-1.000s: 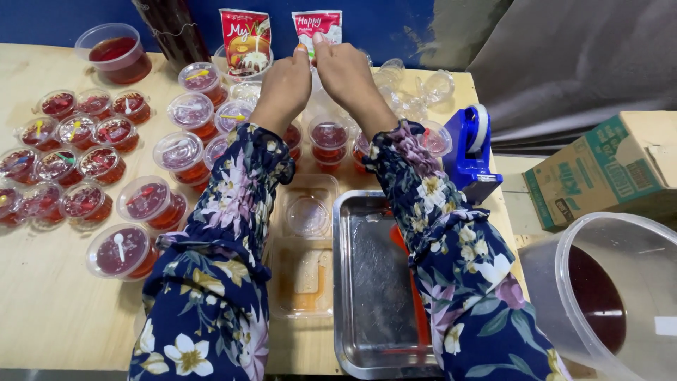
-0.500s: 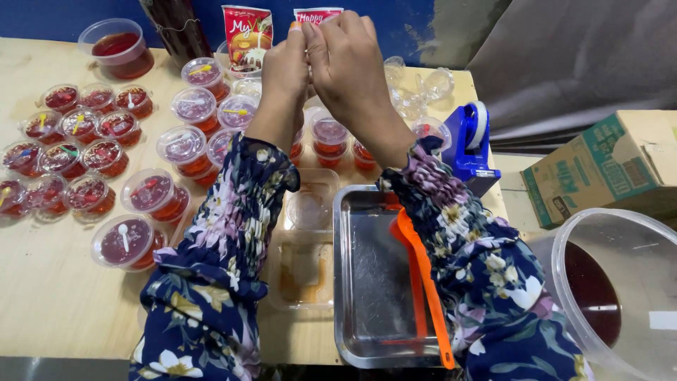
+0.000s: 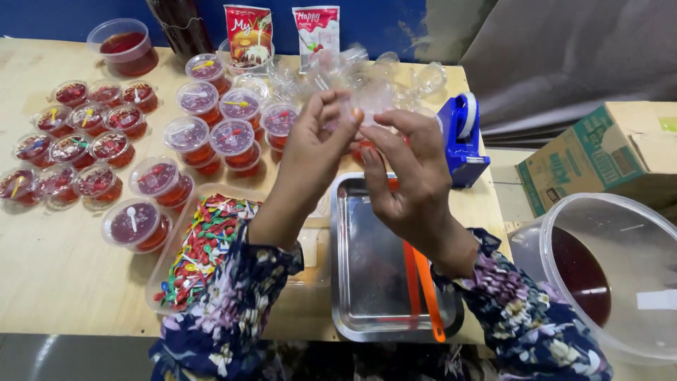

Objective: The person puts toppings into small cups, fills them with jelly from a large container using a scoop, and applies lids to the cups.

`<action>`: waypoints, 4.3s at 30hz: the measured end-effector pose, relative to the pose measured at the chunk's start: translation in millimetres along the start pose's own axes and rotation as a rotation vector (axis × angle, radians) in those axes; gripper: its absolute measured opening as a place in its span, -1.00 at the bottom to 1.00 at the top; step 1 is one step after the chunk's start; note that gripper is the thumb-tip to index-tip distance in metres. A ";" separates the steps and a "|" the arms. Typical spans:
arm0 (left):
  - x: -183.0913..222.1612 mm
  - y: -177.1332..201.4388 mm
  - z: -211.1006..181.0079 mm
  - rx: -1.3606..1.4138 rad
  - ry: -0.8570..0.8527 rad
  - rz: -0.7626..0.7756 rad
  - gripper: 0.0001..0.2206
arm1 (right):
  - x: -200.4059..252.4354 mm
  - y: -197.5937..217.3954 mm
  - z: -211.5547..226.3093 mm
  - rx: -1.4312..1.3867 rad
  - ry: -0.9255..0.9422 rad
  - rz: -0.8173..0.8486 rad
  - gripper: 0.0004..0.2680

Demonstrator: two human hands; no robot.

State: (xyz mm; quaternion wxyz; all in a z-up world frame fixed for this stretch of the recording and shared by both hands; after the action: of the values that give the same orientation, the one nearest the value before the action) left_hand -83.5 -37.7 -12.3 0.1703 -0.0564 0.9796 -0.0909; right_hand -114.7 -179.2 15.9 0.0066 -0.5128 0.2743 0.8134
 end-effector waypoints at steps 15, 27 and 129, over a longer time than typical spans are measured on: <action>108.4 -0.2 110.4 -1.079 -0.184 0.355 -0.74 | 127.7 -0.3 -69.5 -0.063 -0.528 0.346 -0.87; 137.1 -3.7 94.6 -1.189 -0.398 0.262 -0.53 | 154.9 60.3 -63.5 0.262 -0.376 0.842 -0.56; 56.6 -16.2 86.4 -0.878 -0.314 0.266 -0.27 | 263.7 204.9 -270.1 0.779 -1.424 0.777 -0.71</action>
State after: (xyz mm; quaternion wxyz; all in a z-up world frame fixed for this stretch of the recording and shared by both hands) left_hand -105.4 -75.2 -107.3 0.2865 -0.0103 0.8866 0.3630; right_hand -75.2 -546.9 -202.3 0.0728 0.2805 0.6158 0.7327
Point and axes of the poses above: each hand's wrist, its own x-axis away from the middle knuckle, its own y-axis out of the back of the hand, z = x × y, the point moved 3 cm from there along -x, towards the middle knuckle, and after that the axes turned 11 degrees about -y, right-handed, at the moved point
